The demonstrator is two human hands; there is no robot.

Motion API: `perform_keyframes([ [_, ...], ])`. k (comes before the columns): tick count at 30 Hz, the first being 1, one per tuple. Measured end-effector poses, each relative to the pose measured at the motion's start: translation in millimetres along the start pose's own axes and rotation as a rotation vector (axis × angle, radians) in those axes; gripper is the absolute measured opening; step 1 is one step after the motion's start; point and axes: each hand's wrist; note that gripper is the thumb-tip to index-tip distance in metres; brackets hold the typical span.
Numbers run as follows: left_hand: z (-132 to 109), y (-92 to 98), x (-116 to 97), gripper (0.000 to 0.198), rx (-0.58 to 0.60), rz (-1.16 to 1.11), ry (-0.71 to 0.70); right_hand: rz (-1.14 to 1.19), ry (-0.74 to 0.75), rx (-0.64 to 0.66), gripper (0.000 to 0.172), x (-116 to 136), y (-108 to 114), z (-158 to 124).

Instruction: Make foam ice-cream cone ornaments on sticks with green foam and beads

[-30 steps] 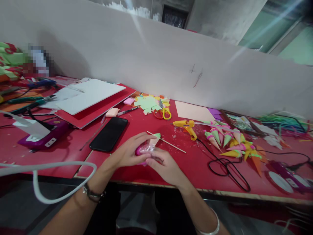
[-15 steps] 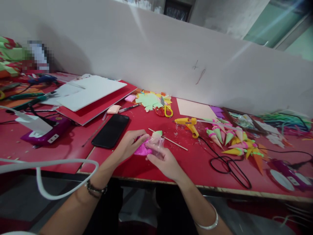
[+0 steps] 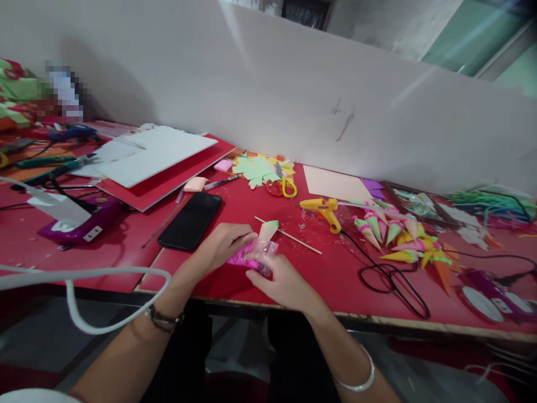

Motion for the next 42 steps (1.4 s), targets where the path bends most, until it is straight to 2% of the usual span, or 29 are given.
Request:
perform_keyframes([
  [3,-1.1,2.9,-0.2,0.034,-0.017,-0.013,0.007,-0.120,0.039,-0.029,0.024,3.9,3.0,-0.4],
  [7,-1.9,3.1,1.6,0.033,-0.062,-0.084,0.044,-0.133,0.057,-0.093,0.017,5.0,5.4,-0.3],
  [10,0.1,-1.0,1.2,0.034,-0.119,-0.161,0.129,-0.046,0.061,-0.196,0.014,1.8,3.9,0.6],
  [14,3.2,-8.5,-4.1,0.027,-0.195,-0.404,0.244,0.134,0.053,-0.275,0.020,-4.9,-0.1,2.7],
  [18,3.4,-14.4,-10.4,0.032,-0.136,-0.546,0.307,0.165,0.086,-0.260,0.031,-8.4,-0.7,2.9],
  [22,3.5,-15.9,-15.5,0.030,-0.140,-0.418,0.272,0.130,0.114,-0.210,0.026,-7.2,0.5,1.7],
  [27,4.0,-17.4,-17.4,0.027,-0.170,-0.335,0.248,0.217,0.086,-0.156,0.029,-8.8,-4.4,3.0],
  [37,2.3,-16.2,-13.1,0.030,-0.039,-0.271,0.153,0.293,0.003,-0.009,0.023,-9.8,-3.0,1.4],
  [42,3.5,-10.4,-8.9,0.030,-0.046,-0.234,0.180,0.313,0.001,-0.029,0.016,-9.1,-2.7,0.8],
])
Point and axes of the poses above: each hand's wrist, its own z-axis towards the middle knuckle, its own y-axis out of the back of the hand, x = y × z, and after that the axes turned 5 degrees about z, right-handed
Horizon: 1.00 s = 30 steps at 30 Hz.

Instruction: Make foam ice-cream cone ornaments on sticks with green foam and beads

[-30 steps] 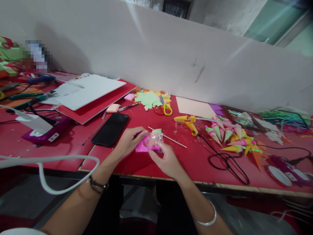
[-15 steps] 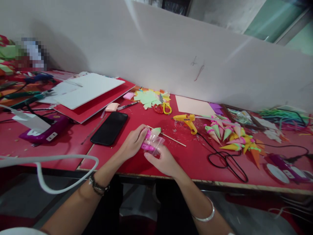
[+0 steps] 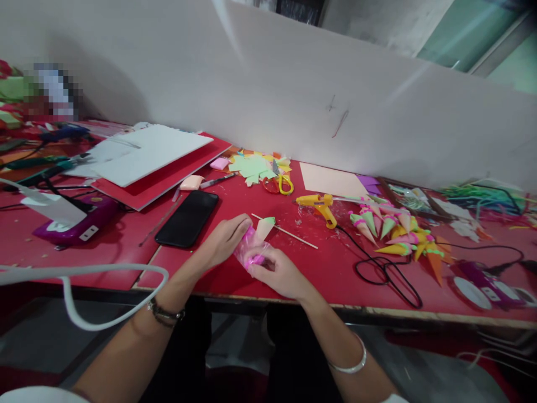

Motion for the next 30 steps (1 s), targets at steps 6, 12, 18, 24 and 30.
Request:
perform_keyframes([
  [6,3.4,12.5,18.1,0.028,-0.113,0.008,0.016,0.229,-0.047,-0.057,0.018,0.5,8.9,0.5],
  [12,2.3,22.0,62.4,0.024,-0.355,0.325,0.274,0.642,-0.109,-0.359,0.018,-7.6,18.8,6.5],
  [18,2.4,10.2,40.9,0.033,-0.466,0.603,0.173,0.483,-0.045,-0.386,0.027,-13.4,12.4,11.9],
  [24,-5.6,-11.0,-12.2,0.029,-0.026,0.042,-0.109,-0.137,0.182,-0.327,0.023,-4.7,9.2,6.3],
  [30,-3.7,-18.1,-8.8,0.030,-0.020,-0.187,-0.035,-0.287,0.279,-0.381,0.026,3.8,6.9,3.8],
])
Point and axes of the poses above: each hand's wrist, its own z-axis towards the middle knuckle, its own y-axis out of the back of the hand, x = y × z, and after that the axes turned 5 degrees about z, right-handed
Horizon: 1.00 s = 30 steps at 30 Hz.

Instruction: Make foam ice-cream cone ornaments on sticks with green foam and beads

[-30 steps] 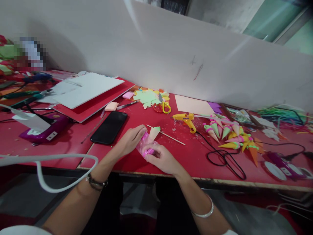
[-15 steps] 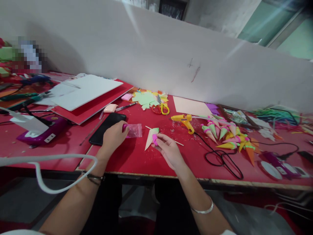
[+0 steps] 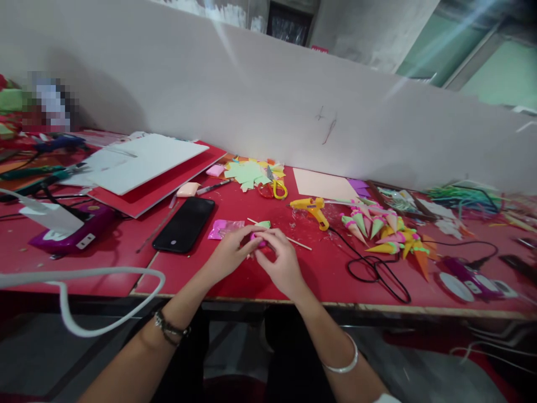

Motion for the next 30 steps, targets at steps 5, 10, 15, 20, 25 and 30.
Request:
perform_keyframes([
  [5,0.9,1.1,3.3,0.027,0.011,-0.105,0.099,-0.054,0.027,-0.002,0.031,2.0,0.6,3.3],
  [10,-0.7,-2.2,1.8,0.027,0.096,-0.279,0.150,-0.235,0.108,0.054,0.022,0.0,2.4,3.6],
  [15,0.4,-2.4,11.0,0.024,0.143,-0.443,0.385,-0.286,0.102,0.078,0.026,-5.1,0.5,1.2],
  [20,-0.8,0.9,13.1,0.025,0.150,-0.365,0.354,-0.421,0.138,0.176,0.024,-6.6,1.5,-0.9],
  [25,-2.2,-0.7,11.0,0.024,0.156,-0.316,0.236,-0.458,0.149,0.143,0.015,-7.3,3.9,-2.3],
  [30,-2.2,-7.7,6.1,0.024,0.193,-0.519,0.267,-0.187,0.071,0.009,0.005,-4.5,4.1,-3.8],
])
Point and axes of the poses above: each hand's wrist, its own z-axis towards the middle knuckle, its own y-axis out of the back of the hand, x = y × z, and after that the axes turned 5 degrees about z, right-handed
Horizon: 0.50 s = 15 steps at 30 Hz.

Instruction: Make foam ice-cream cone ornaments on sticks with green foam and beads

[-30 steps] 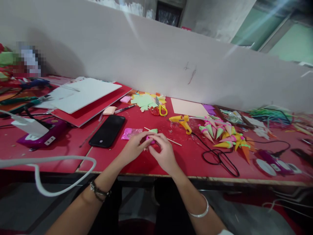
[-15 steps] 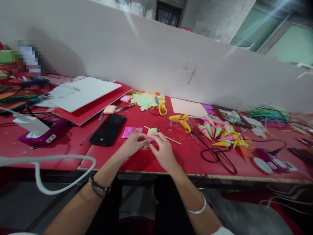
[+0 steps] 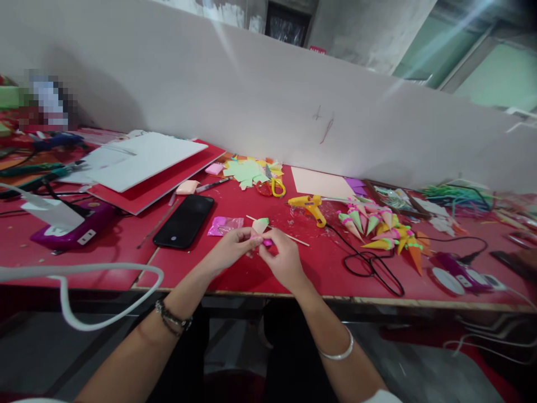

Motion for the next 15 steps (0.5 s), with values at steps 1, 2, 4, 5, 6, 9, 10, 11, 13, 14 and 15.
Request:
perform_keyframes([
  [1,0.1,-0.9,-1.0,0.023,-0.005,-0.086,0.029,0.107,-0.053,-0.040,0.004,0.5,0.1,0.3],
  [2,0.2,-1.0,-2.3,0.023,-0.022,-0.188,0.055,0.241,-0.119,-0.089,0.004,0.5,0.3,1.0],
  [4,0.2,1.8,-5.4,0.022,-0.088,-0.414,0.064,0.561,-0.259,-0.210,0.007,-1.4,1.6,3.5],
  [5,0.3,4.5,-7.0,0.022,-0.115,-0.522,0.046,0.719,-0.321,-0.269,0.007,-3.1,2.6,5.1],
  [6,0.3,7.5,-8.4,0.024,-0.123,-0.610,0.020,0.856,-0.376,-0.316,0.008,-5.0,3.8,6.7],
  [9,0.8,14.5,-10.5,0.037,-0.040,-0.749,0.009,1.081,-0.493,-0.334,0.017,-9.6,6.4,9.7],
  [10,1.0,15.1,-10.2,0.039,-0.016,-0.759,0.020,1.103,-0.518,-0.304,0.018,-10.3,6.8,9.7],
  [11,1.4,14.7,-9.4,0.039,-0.012,-0.754,0.027,1.112,-0.534,-0.271,0.019,-10.7,6.8,9.3],
  [13,2.3,12.3,-6.5,0.035,-0.049,-0.713,0.026,1.117,-0.542,-0.239,0.023,-10.9,6.0,8.0],
  [14,2.8,10.8,-4.7,0.032,-0.078,-0.688,0.027,1.122,-0.540,-0.237,0.024,-11.1,5.4,7.5],
  [15,3.3,9.4,-2.9,0.028,-0.106,-0.667,0.032,1.132,-0.538,-0.242,0.022,-11.5,4.8,7.1],
])
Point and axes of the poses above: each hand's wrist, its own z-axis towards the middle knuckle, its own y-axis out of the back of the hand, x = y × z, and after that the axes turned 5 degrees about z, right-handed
